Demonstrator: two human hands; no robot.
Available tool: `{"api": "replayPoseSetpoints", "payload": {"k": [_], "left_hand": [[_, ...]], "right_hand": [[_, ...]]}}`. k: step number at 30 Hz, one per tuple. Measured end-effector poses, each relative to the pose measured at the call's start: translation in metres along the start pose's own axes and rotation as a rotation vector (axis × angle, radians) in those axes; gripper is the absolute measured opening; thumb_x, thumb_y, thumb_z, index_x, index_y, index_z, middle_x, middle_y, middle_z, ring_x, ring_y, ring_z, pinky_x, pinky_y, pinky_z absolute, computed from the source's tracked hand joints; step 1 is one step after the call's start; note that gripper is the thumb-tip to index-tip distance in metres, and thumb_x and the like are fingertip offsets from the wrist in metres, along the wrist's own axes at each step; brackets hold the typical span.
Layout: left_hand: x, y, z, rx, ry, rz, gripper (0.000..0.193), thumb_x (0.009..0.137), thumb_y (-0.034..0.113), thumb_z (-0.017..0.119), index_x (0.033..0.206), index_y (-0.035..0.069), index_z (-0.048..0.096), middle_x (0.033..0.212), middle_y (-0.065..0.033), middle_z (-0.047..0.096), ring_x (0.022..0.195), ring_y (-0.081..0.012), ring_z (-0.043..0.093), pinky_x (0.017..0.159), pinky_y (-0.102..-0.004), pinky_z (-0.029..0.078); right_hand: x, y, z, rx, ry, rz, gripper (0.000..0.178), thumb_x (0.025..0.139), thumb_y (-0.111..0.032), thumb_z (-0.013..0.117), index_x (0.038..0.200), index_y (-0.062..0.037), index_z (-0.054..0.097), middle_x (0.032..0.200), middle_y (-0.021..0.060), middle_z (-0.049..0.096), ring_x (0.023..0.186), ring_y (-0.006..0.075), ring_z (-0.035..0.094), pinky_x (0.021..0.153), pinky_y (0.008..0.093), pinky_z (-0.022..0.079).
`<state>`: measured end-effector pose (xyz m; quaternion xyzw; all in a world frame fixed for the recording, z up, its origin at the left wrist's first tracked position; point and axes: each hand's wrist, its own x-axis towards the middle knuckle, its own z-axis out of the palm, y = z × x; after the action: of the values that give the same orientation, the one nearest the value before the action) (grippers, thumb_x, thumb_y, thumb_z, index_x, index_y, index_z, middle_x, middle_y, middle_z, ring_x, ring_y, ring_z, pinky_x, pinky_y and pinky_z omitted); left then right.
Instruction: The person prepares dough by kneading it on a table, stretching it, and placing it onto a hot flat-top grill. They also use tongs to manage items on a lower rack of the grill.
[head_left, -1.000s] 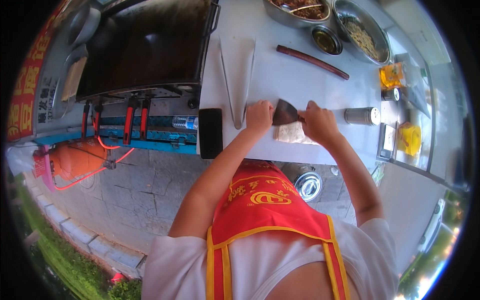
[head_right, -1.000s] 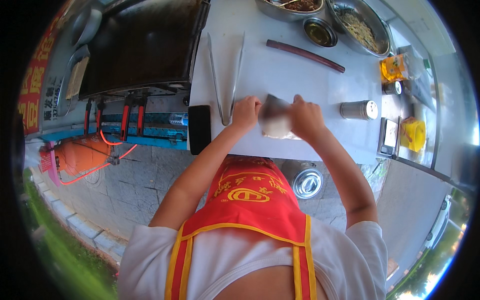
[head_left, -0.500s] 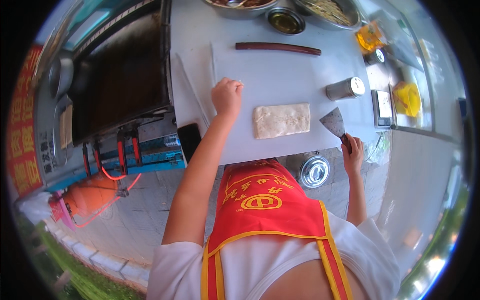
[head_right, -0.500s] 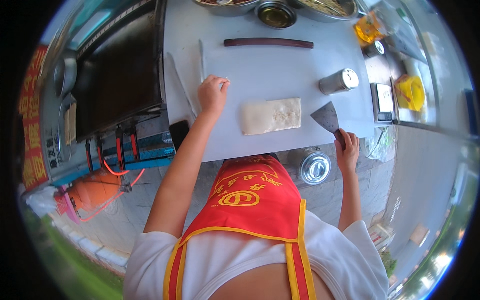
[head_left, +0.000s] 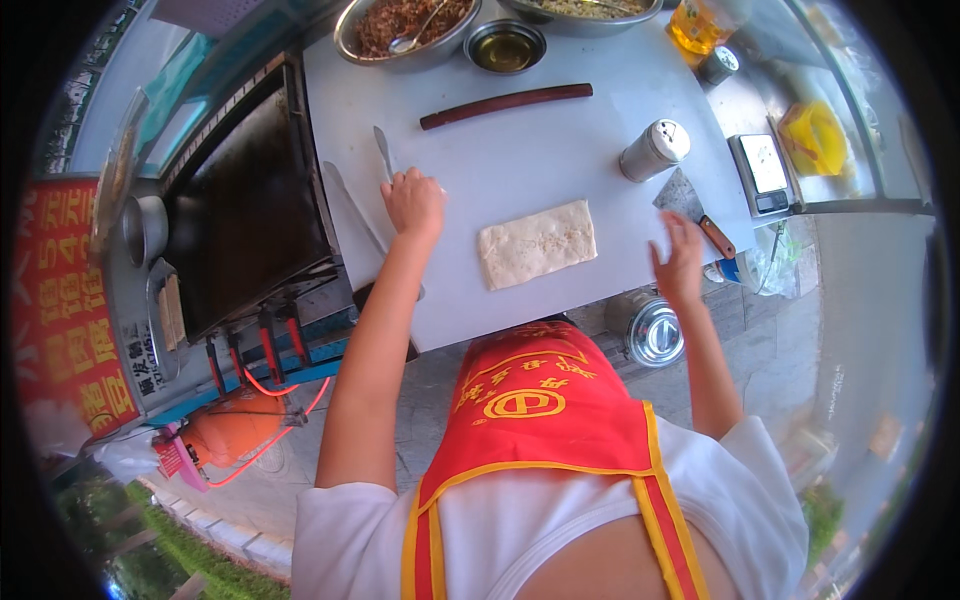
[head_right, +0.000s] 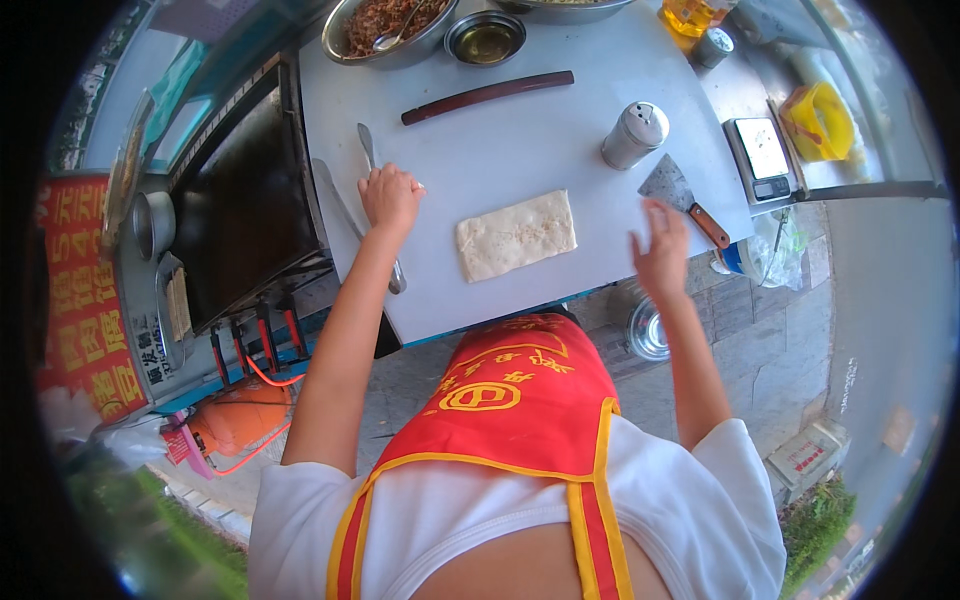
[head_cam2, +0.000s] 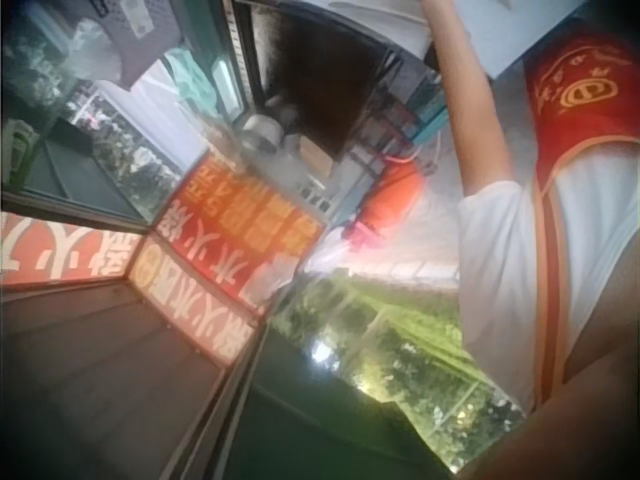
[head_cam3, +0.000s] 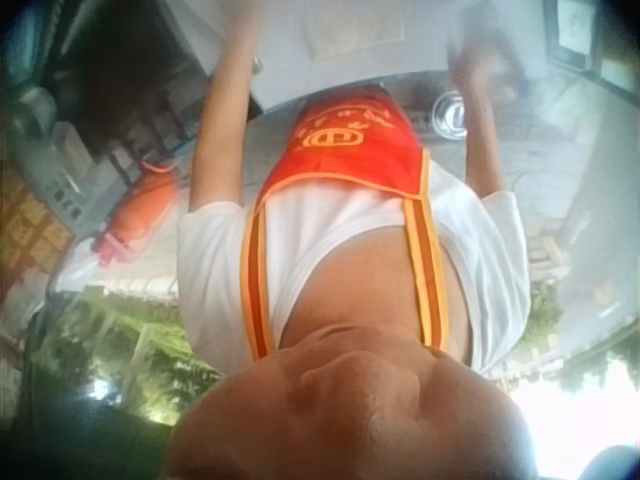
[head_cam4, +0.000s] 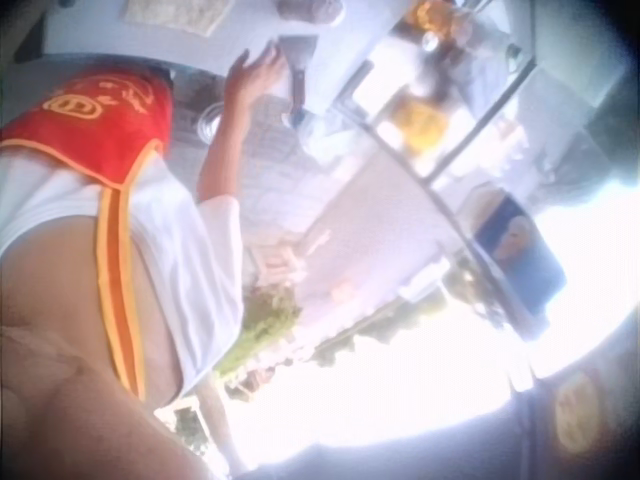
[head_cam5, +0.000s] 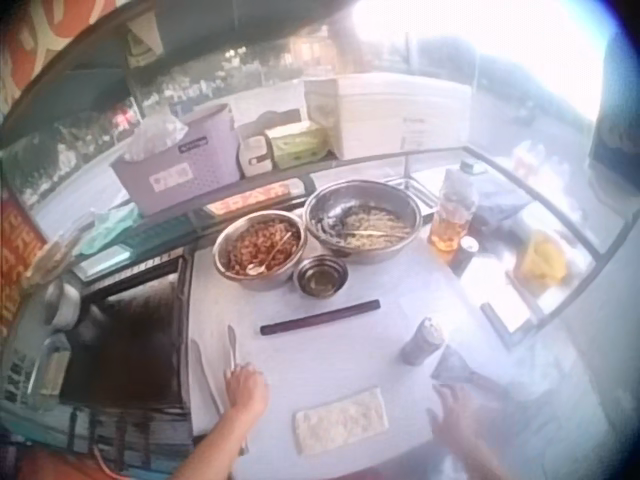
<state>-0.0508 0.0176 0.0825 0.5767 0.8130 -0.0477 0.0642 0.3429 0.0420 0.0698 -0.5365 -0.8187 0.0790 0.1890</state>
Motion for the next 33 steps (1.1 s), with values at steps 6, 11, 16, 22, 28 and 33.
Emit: {"api": "replayPoseSetpoints", "payload": {"k": [6, 11, 16, 22, 28, 33], "left_hand": [[-0.017, -0.001, 0.033, -0.116, 0.198, -0.044, 0.026, 0.081, 0.011, 0.060, 0.106, 0.005, 0.067, 0.113, -0.0108, 0.061, 0.110, -0.0278, 0.053, 0.094, -0.0429, 0.036], [-0.064, 0.041, 0.065, -0.541, 0.328, 0.212, 0.044, 0.076, 0.000, 0.052, 0.119, 0.003, 0.060, 0.137, -0.0144, 0.047, 0.133, -0.0339, 0.037, 0.111, -0.0534, 0.020], [-0.100, 0.104, 0.076, -0.475, 0.192, 0.317, 0.051, 0.091, 0.025, 0.049, 0.138, 0.006, 0.044, 0.150, -0.0117, 0.030, 0.141, -0.0323, 0.020, 0.113, -0.0562, 0.009], [-0.111, 0.097, 0.090, -0.339, 0.095, 0.286, 0.062, 0.092, 0.047, 0.045, 0.144, 0.014, 0.037, 0.154, -0.0073, 0.021, 0.143, -0.0328, 0.013, 0.112, -0.0600, 0.005], [-0.105, 0.092, 0.084, -0.279, 0.045, 0.249, 0.064, 0.093, 0.053, 0.040, 0.145, 0.016, 0.034, 0.155, -0.0074, 0.018, 0.143, -0.0344, 0.009, 0.110, -0.0631, 0.004], [-0.091, 0.108, 0.030, -0.384, 0.136, 0.317, 0.053, 0.093, 0.037, 0.046, 0.142, 0.016, 0.039, 0.153, -0.0108, 0.021, 0.142, -0.0355, 0.013, 0.110, -0.0620, 0.007]], "right_hand": [[-0.003, -0.115, 0.051, 0.055, -0.435, -0.355, 0.078, 0.081, -0.040, 0.065, 0.141, -0.0019, 0.033, 0.149, 0.0142, 0.029, 0.142, 0.0299, 0.018, 0.116, 0.0466, 0.013], [-0.002, -0.133, 0.070, 0.051, -0.474, -0.459, 0.088, 0.080, -0.050, 0.063, 0.144, -0.0003, 0.028, 0.152, 0.0163, 0.021, 0.143, 0.0300, 0.013, 0.116, 0.0487, 0.008], [0.012, -0.102, 0.075, -0.046, -0.452, -0.430, 0.094, 0.075, -0.053, 0.065, 0.144, -0.0003, 0.028, 0.153, 0.0169, 0.020, 0.143, 0.0344, 0.011, 0.115, 0.0520, 0.007], [0.011, -0.077, 0.075, -0.110, -0.398, -0.541, 0.091, 0.075, -0.067, 0.054, 0.144, -0.0114, 0.032, 0.153, 0.0144, 0.022, 0.142, 0.0367, 0.014, 0.112, 0.0605, 0.008], [0.029, -0.078, 0.059, -0.091, -0.463, -0.512, 0.093, 0.075, -0.065, 0.058, 0.145, -0.0108, 0.030, 0.154, 0.0146, 0.018, 0.142, 0.0377, 0.011, 0.109, 0.0650, 0.008], [0.025, -0.077, 0.037, -0.026, -0.282, -0.350, 0.089, 0.075, -0.049, 0.070, 0.143, -0.0055, 0.032, 0.149, 0.0182, 0.027, 0.139, 0.0373, 0.023, 0.109, 0.0595, 0.020]]}}
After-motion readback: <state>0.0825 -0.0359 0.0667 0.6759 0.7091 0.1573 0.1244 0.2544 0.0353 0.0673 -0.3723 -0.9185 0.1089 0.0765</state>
